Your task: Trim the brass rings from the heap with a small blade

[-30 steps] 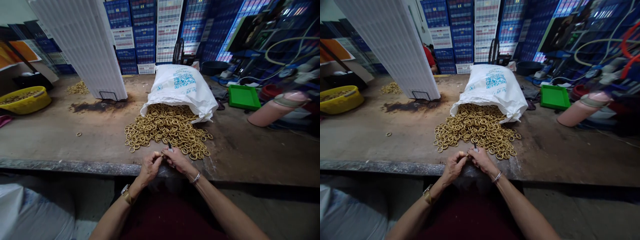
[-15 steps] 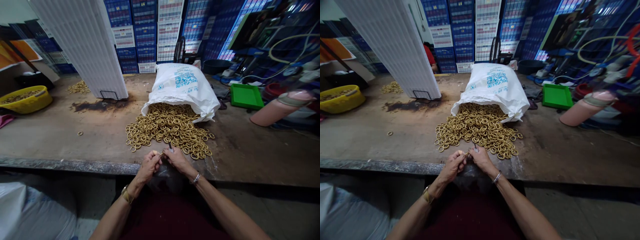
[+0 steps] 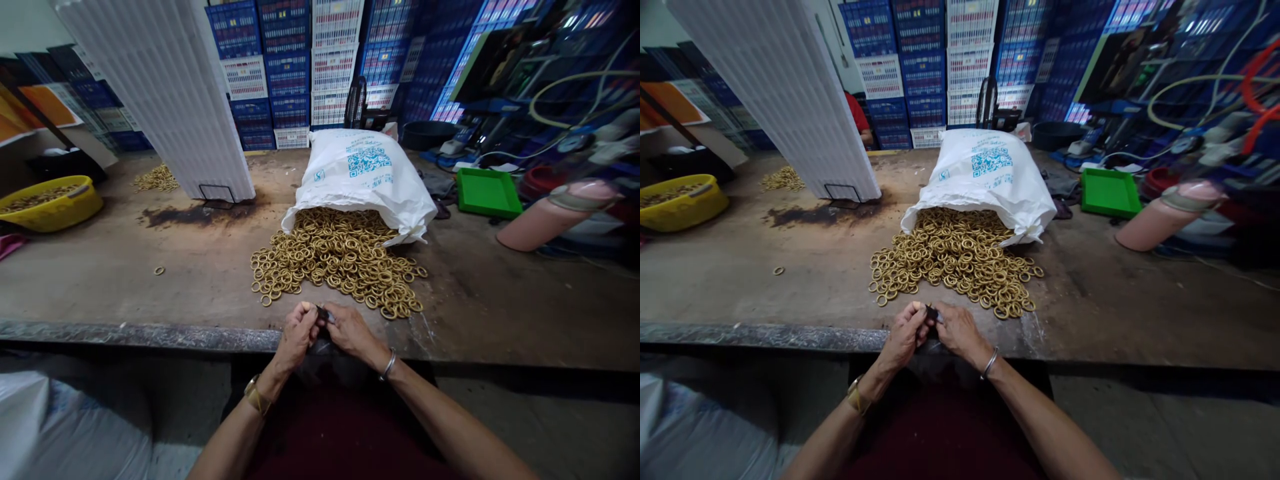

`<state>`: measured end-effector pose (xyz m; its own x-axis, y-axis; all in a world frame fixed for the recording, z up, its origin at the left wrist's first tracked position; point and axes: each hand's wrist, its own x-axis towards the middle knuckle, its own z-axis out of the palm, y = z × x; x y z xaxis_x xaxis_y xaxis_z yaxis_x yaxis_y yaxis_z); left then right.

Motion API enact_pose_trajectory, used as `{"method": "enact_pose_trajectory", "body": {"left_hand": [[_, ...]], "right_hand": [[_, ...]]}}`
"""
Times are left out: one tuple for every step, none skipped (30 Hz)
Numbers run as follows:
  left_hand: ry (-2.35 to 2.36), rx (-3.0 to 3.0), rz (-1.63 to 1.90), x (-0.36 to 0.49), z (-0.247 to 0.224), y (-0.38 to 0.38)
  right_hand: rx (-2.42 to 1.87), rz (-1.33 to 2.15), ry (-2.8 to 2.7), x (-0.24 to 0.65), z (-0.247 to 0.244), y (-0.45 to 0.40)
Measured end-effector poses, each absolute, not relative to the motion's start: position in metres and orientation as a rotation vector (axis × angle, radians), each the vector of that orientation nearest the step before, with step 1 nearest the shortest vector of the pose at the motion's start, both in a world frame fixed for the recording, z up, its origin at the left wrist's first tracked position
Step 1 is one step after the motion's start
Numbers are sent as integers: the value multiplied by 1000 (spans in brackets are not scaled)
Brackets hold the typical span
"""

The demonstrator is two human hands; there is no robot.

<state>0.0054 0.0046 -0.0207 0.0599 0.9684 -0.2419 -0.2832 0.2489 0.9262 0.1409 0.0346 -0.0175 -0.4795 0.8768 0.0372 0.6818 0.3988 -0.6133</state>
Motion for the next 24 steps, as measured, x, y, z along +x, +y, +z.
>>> {"method": "enact_pose_trajectory", "body": {"left_hand": [[1092, 830, 1134, 5, -21, 5], [1100, 834, 1132, 5, -22, 4], [1109, 841, 1126, 5, -22, 4], [1119, 851, 1119, 6, -23, 4], [1129, 864, 1113, 6, -23, 4], [1137, 878, 1111, 6, -23, 4], [1143, 893, 1113, 6, -23, 4], [1147, 904, 1115, 6, -23, 4], [1150, 913, 1115, 6, -23, 4], [1152, 917, 1113, 6, -23, 4], [1153, 924, 1110, 5, -22, 3], [1152, 933, 1108, 5, -22, 2], [1148, 946, 1110, 6, -21, 1], [1139, 963, 1114, 6, -19, 0], [1123, 981, 1116, 7, -17, -2], [1099, 993, 1112, 7, -15, -3], [1070, 993, 1105, 8, -12, -4], [1039, 979, 1102, 9, -10, -6], [1008, 951, 1105, 9, -8, -6], [979, 909, 1114, 9, -7, -7], [950, 858, 1131, 8, -6, -7], [923, 804, 1149, 8, -5, -6], [898, 752, 1164, 7, -5, -6], [872, 708, 1172, 6, -5, -5]], "right_hand": [[-1357, 753, -2311, 141, -17, 35], [-1374, 739, -2313, 140, -17, 35], [-1392, 730, -2315, 140, -17, 36], [-1408, 727, -2319, 139, -17, 36], [-1424, 727, -2324, 139, -17, 37], [-1435, 731, -2331, 139, -16, 37], [-1439, 737, -2341, 139, -16, 38], [-1434, 745, -2353, 139, -15, 38], [-1422, 756, -2366, 140, -14, 39], [-1407, 767, -2379, 141, -13, 40], [-1388, 782, -2395, 142, -12, 40], [-1376, 794, -2412, 142, -11, 41], [-1372, 796, -2430, 143, -10, 42], [-1380, 786, -2449, 144, -9, 43], [-1400, 762, -2466, 144, -8, 44], [-1430, 732, -2476, 144, -7, 46], [-1463, 705, -2471, 144, -7, 48], [-1489, 691, -2446, 143, -6, 50], [-1501, 699, -2396, 143, -6, 52], [-1509, 738, -2313, 143, -7, 54], [-1514, 822, -2200, 143, -7, 56], [-1518, 953, -2065, 143, -7, 56], [-1516, 1115, -1922, 143, -7, 56], [-1503, 1288, -1783, 143, -7, 55]]}}
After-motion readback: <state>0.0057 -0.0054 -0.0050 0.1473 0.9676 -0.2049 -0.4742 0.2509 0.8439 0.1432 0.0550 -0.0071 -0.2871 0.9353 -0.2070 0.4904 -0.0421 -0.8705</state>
